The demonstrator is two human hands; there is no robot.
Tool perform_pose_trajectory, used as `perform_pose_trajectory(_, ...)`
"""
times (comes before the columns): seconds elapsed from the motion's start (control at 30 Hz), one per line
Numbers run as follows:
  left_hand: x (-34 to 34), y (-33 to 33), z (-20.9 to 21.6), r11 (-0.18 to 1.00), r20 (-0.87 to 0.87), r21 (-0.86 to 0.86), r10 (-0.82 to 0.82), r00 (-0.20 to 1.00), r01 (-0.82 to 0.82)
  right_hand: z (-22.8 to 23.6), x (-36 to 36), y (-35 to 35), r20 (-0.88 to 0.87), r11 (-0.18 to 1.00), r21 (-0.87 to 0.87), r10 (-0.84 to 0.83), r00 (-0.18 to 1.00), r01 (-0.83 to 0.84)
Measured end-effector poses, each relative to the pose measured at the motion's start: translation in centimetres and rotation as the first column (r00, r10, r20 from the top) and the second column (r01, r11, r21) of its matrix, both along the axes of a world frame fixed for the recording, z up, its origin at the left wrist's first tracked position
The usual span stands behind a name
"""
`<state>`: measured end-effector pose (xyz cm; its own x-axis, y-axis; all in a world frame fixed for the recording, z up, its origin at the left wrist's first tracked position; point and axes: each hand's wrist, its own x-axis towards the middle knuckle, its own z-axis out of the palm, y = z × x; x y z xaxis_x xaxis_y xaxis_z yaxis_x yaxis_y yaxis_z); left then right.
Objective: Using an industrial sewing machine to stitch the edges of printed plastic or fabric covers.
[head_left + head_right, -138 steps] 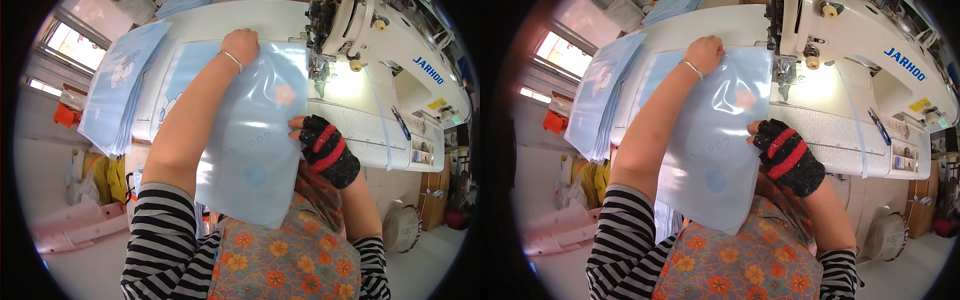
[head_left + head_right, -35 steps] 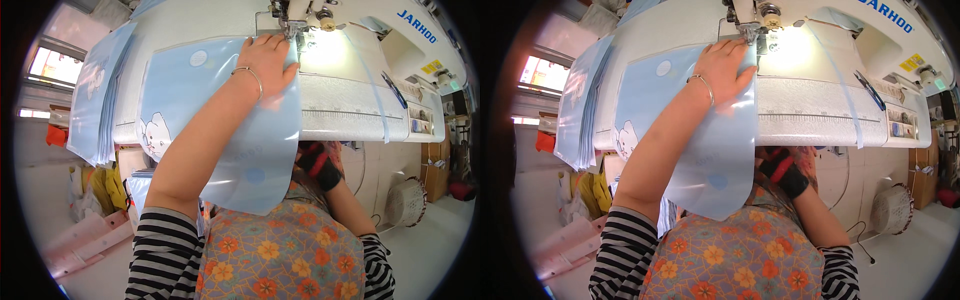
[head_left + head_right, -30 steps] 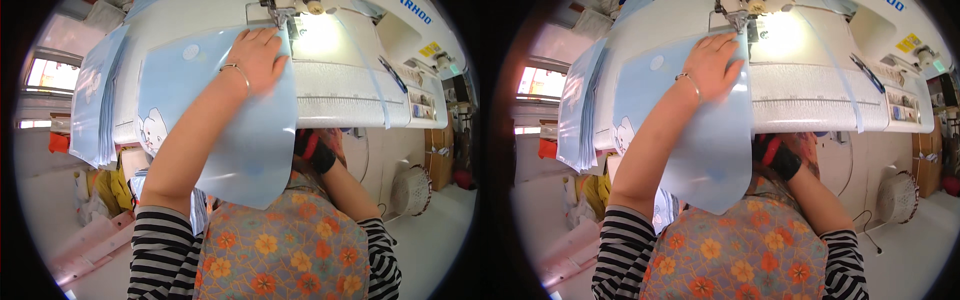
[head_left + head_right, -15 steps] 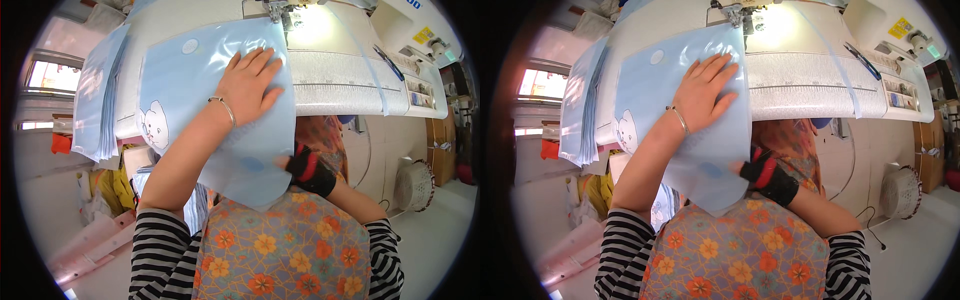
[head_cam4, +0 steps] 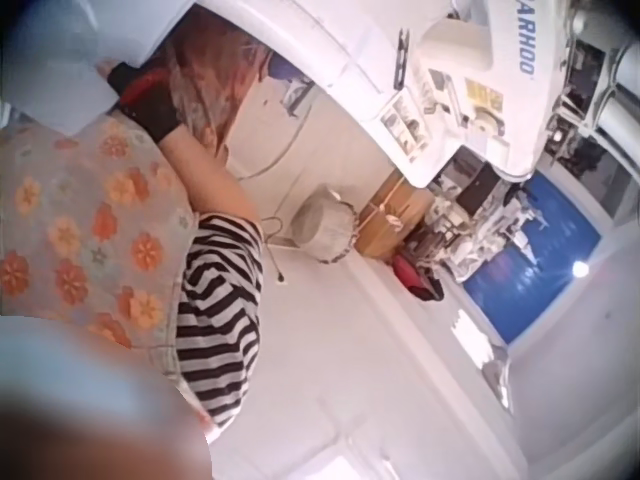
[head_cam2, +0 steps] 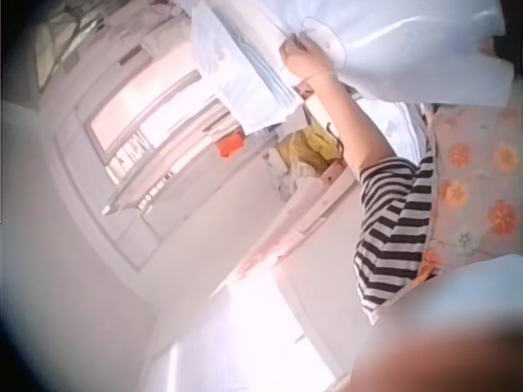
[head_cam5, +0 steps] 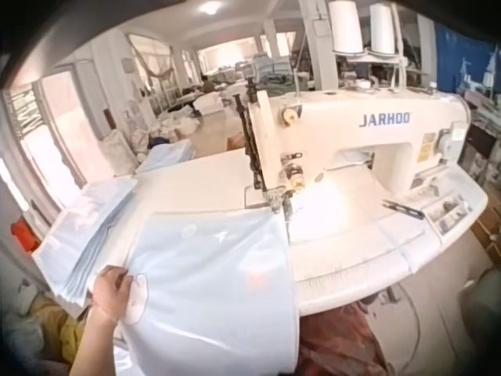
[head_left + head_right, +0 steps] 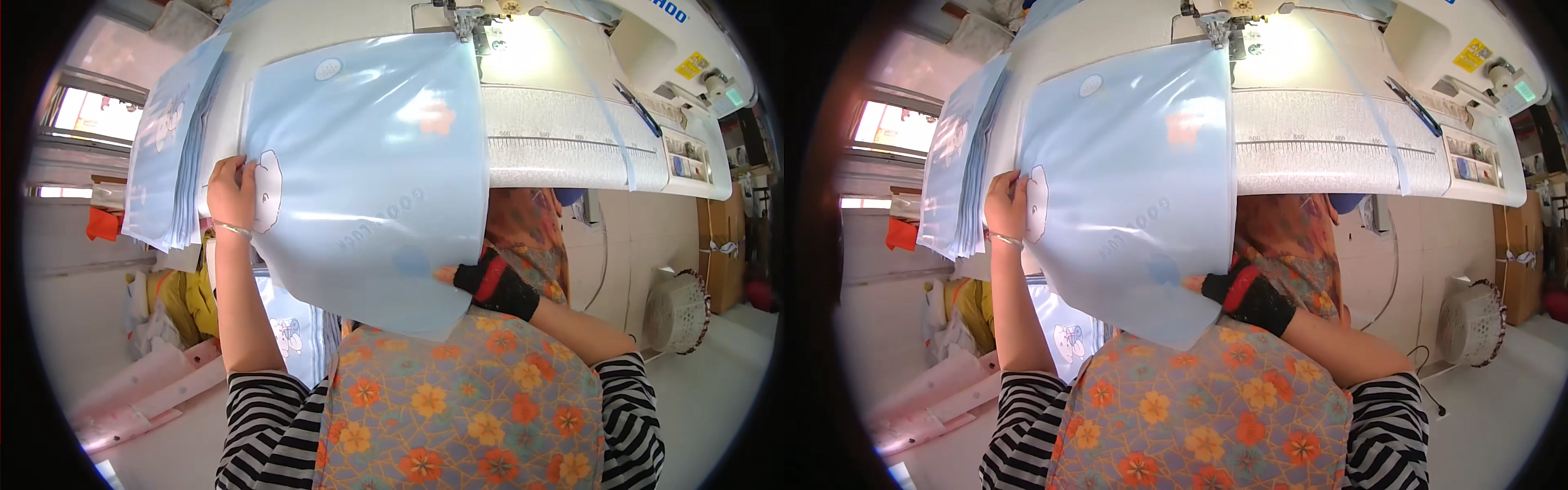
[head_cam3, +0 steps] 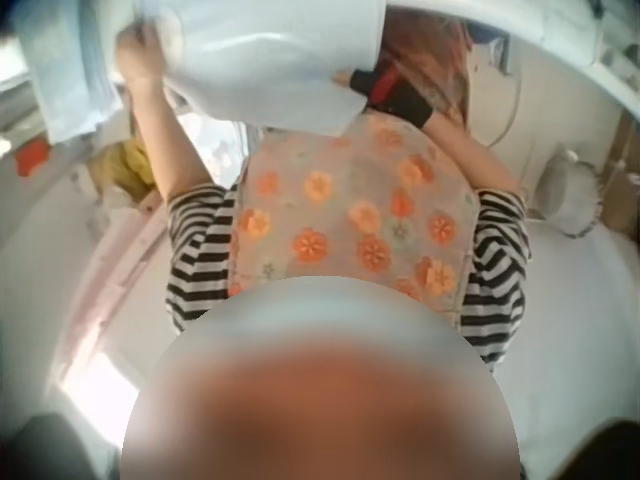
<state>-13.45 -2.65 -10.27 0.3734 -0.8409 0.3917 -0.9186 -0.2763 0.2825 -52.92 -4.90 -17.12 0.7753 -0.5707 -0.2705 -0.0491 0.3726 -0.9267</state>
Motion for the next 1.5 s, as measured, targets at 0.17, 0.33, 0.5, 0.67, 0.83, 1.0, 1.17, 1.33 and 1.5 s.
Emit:
perform_pose_trajectory(0.17,-0.9,-1.3,1.6,0.95,0.27,0.238,0.138,0.953,-0.204,0.5,-0.2,0.2,-0.087,0.999,-0.05,0.013,0.996,-0.018)
perform_pose_trajectory(0.33,-12.0,-6.0,1.5,0.858,0.376,-0.132,-0.419,0.826,0.496,2.1,-0.9,0.3,0.004,1.0,-0.021,-0.006,1.0,0.006)
perform_pose_trajectory(0.5,-21.9,-8.5,0.6,0.779,0.176,0.017,-0.62,0.765,0.627,4.2,-1.2,-0.8,-0.119,1.0,-0.023,0.002,0.993,-0.005)
perform_pose_trajectory(0.67,-22.1,-10.2,0.8,0.793,0.08,0.083,-0.609,0.789,0.603,3.9,-1.2,-2.2,-0.137,0.999,0.035,0.038,0.99,-0.033)
perform_pose_trajectory(0.83,-21.9,-12.4,-0.2,0.81,0.123,0.07,-0.587,0.8,0.583,2.7,-0.5,-2.8,-0.061,0.986,0.116,-0.111,0.992,0.117)
perform_pose_trajectory(1.0,-21.5,-14.4,-0.7,0.84,0.15,0.105,-0.543,0.826,0.533,2.2,0.0,-4.5,-0.171,1.0,0.015,0.014,0.985,-0.011)
perform_pose_trajectory(1.17,-19.8,-12.6,-0.3,0.701,0.047,0.131,-0.711,0.702,0.701,2.2,1.0,-5.2,-0.153,0.991,-0.104,-0.102,0.983,0.086)
perform_pose_trajectory(1.33,-19.3,-2.9,2.9,0.615,-0.044,0.266,-0.761,0.647,0.742,4.6,0.4,-5.1,0.014,0.86,0.446,-0.286,0.958,0.25)
perform_pose_trajectory(1.5,-17.3,-1.1,0.2,0.755,0.218,0.236,-0.655,0.724,0.612,5.3,-1.2,-5.7,0.057,0.963,0.238,-0.143,0.988,0.126)
